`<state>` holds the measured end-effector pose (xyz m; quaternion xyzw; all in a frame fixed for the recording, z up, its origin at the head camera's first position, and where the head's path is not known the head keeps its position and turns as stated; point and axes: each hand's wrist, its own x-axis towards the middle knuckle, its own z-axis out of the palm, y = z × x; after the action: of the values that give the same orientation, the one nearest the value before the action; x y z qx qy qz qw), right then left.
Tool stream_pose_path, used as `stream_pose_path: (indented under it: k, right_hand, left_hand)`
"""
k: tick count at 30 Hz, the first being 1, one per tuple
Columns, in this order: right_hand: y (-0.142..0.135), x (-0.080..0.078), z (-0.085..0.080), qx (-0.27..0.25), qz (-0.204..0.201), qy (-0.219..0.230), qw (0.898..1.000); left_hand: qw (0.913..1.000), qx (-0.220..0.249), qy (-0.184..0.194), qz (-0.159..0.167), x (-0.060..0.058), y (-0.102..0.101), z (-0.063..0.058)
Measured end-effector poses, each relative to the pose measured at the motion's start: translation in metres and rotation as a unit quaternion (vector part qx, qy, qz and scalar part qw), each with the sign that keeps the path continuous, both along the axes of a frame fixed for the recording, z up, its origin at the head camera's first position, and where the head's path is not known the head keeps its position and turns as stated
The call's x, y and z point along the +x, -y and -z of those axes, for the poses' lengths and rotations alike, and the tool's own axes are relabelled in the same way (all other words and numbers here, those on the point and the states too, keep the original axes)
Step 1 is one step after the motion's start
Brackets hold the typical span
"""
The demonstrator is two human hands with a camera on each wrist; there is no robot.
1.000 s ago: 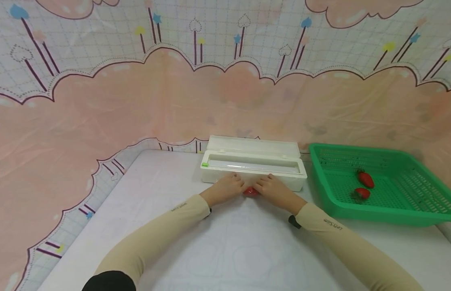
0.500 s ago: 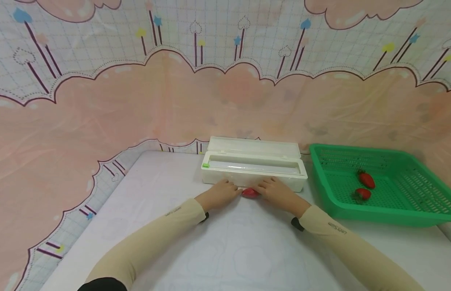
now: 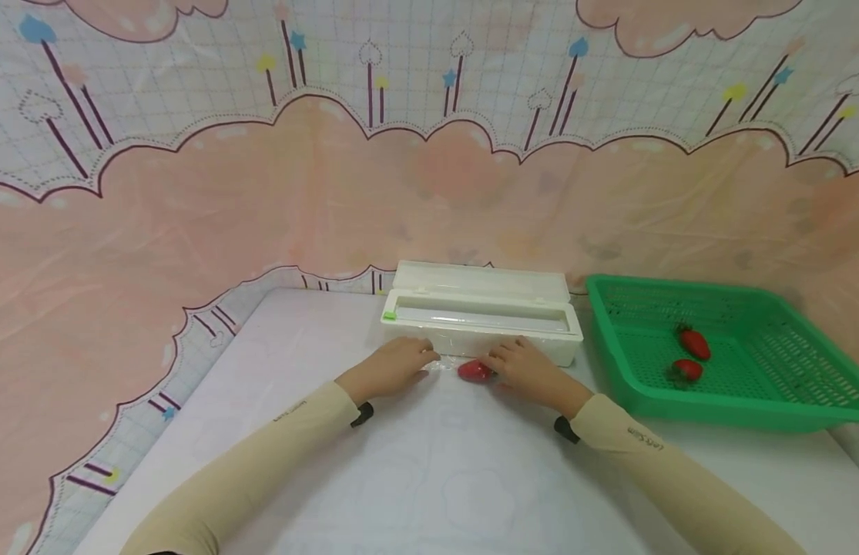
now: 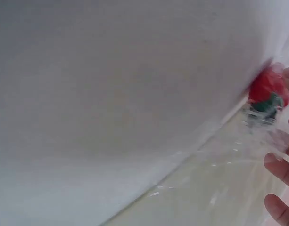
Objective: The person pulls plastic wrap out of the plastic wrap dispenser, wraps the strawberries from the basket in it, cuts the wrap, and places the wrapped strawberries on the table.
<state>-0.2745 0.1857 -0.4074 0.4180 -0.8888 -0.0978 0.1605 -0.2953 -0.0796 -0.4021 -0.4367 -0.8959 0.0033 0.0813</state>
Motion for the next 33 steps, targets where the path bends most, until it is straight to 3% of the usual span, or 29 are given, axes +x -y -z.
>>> stream_pose_path:
  k: [5,10,17,21,27,33]
  right_hand:
    - [0.009,-0.002,-0.008,-0.023,-0.022,-0.022,0.999]
    - [0.029,-0.012,-0.02,-0.05,-0.038,-0.025,0.998]
    - [0.076,-0.032,-0.026,-0.078,-0.061,-0.08,0.992]
    - [0.097,-0.043,-0.023,-0.079,-0.067,-0.096,0.99]
    - [0.12,-0.054,-0.02,-0.059,-0.063,-0.112,0.99]
    - [0.13,-0.06,-0.017,-0.035,-0.054,-0.114,0.991]
  left_hand:
    - [0.9966,0.054,-0.043,-0.045,-0.005,0.028,-0.019]
    - [0.9878,0.105,-0.082,-0.081,-0.021,0.05,-0.03]
    - [0.9871,0.103,-0.023,-0.12,-0.045,0.06,-0.024]
    - [0.9872,0.107,0.005,-0.118,-0.053,0.055,-0.019]
    - [0.9889,0.123,-0.009,-0.084,-0.062,0.048,-0.019]
    - [0.9887,0.136,-0.008,-0.063,-0.063,0.049,-0.02]
